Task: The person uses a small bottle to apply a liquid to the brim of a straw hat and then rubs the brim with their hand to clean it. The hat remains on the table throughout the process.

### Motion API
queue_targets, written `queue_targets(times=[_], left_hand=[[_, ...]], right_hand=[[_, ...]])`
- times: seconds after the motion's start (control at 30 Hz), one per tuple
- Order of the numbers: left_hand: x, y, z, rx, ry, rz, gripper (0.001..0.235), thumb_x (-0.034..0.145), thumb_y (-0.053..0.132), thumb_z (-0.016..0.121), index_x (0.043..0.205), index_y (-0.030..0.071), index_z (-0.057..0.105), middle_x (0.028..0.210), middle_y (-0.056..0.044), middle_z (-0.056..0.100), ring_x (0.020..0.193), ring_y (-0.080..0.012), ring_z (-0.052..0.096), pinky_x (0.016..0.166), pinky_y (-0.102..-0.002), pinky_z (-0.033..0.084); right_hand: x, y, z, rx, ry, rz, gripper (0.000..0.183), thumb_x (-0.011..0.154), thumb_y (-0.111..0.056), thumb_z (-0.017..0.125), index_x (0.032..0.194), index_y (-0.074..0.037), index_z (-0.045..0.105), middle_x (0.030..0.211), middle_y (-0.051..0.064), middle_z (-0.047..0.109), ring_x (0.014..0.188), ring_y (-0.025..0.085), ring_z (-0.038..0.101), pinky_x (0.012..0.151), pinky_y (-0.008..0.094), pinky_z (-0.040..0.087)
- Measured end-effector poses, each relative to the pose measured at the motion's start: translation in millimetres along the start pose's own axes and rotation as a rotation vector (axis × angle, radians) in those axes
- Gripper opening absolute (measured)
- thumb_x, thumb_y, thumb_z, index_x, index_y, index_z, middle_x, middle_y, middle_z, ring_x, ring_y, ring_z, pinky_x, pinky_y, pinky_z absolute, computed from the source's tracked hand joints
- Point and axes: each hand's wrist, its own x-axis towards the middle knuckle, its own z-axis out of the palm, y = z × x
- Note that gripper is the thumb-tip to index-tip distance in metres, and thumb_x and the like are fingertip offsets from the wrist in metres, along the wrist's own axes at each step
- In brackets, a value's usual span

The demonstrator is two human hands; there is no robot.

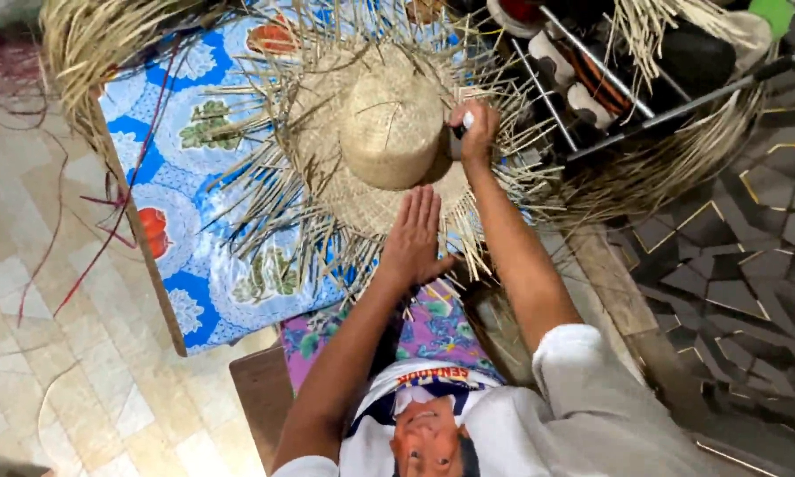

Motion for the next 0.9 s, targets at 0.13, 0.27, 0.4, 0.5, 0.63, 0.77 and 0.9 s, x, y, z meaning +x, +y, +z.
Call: queue_targets(times=[0.13, 0.27, 0.4, 0.5, 0.63, 0.77, 0.9], left_hand=[[-0.3, -0.1, -0.1, -0.036, 0.015, 0.0, 0.121, 0.078, 0.074, 0.048, 0.16, -0.008, 0.016, 0.169, -0.027, 0.016, 0.159, -0.0408, 0.01, 0.131, -0.05, -0.001], [0.3, 0.2, 3.1, -0.004, 0.001, 0.0, 0.121, 0.078, 0.074, 0.047, 0.161, -0.008, 0.015, 0.169, -0.028, 0.014, 0.158, -0.0415, 0.009, 0.131, -0.051, -0.001], [1.5, -0.2, 2.1, -0.017, -0.009, -0.005, 0.122, 0.078, 0.074, 0.049, 0.161, -0.008, 0.014, 0.169, -0.028, 0.013, 0.159, -0.0411, 0.008, 0.132, -0.05, -0.001], [5.6, -3.9, 17.7, 0.073, 0.08, 0.0, 0.121, 0.082, 0.08, 0.042, 0.161, -0.007, 0.013, 0.169, -0.027, 0.012, 0.158, -0.0408, 0.008, 0.131, -0.051, 0.0], [5.4, -5.7, 33.0, 0.157, 0.229, 0.023, 0.122, 0.086, 0.087, 0.037, 0.161, -0.007, 0.017, 0.168, -0.027, 0.017, 0.157, -0.0405, 0.014, 0.131, -0.052, 0.004], [-17.0, -22.3, 25.9, 0.184, 0.203, 0.113, 0.121, 0.086, 0.089, 0.03, 0.161, -0.005, 0.019, 0.168, -0.026, 0.018, 0.158, -0.0396, 0.013, 0.131, -0.051, 0.005], [-44.6, -47.1, -13.3, -0.186, -0.259, 0.141, 0.135, 0.059, 0.085, 0.063, 0.16, 0.002, 0.028, 0.17, -0.017, 0.021, 0.159, -0.035, 0.016, 0.131, -0.046, 0.01]], right_hand=[[-59.5, -28.2, -31.4, -0.065, -0.055, -0.067, 0.054, 0.102, -0.022, 0.044, 0.053, -0.004, 0.058, 0.052, 0.014, 0.059, 0.053, 0.026, 0.061, 0.064, 0.033, 0.051], [-37.2, -5.9, -35.5, -0.023, -0.079, -0.083, 0.055, 0.103, -0.022, 0.041, 0.053, -0.004, 0.056, 0.05, 0.014, 0.058, 0.05, 0.027, 0.061, 0.062, 0.034, 0.051], [16.5, 18.9, -24.8, 0.013, -0.038, -0.07, 0.053, 0.101, -0.021, 0.044, 0.052, -0.004, 0.057, 0.05, 0.014, 0.057, 0.046, 0.024, 0.059, 0.06, 0.034, 0.051], [37.7, 12.9, -7.2, 0.054, -0.054, -0.037, 0.047, 0.096, -0.021, 0.046, 0.053, -0.003, 0.056, 0.05, 0.014, 0.055, 0.047, 0.025, 0.056, 0.057, 0.035, 0.048], [36.3, 8.3, -6.5, 0.188, -0.068, -0.035, 0.039, 0.09, -0.014, 0.049, 0.054, -0.001, 0.056, 0.054, 0.016, 0.052, 0.052, 0.027, 0.052, 0.055, 0.039, 0.043], [5.6, -12.8, -20.7, 0.185, -0.041, 0.07, 0.042, 0.094, -0.021, 0.05, 0.057, -0.001, 0.054, 0.055, 0.015, 0.05, 0.049, 0.029, 0.05, 0.055, 0.042, 0.041], [-30.6, -32.5, -31.4, 0.021, -0.046, 0.03, 0.052, 0.099, -0.025, 0.047, 0.053, -0.003, 0.058, 0.051, 0.015, 0.057, 0.048, 0.025, 0.059, 0.061, 0.033, 0.049]])
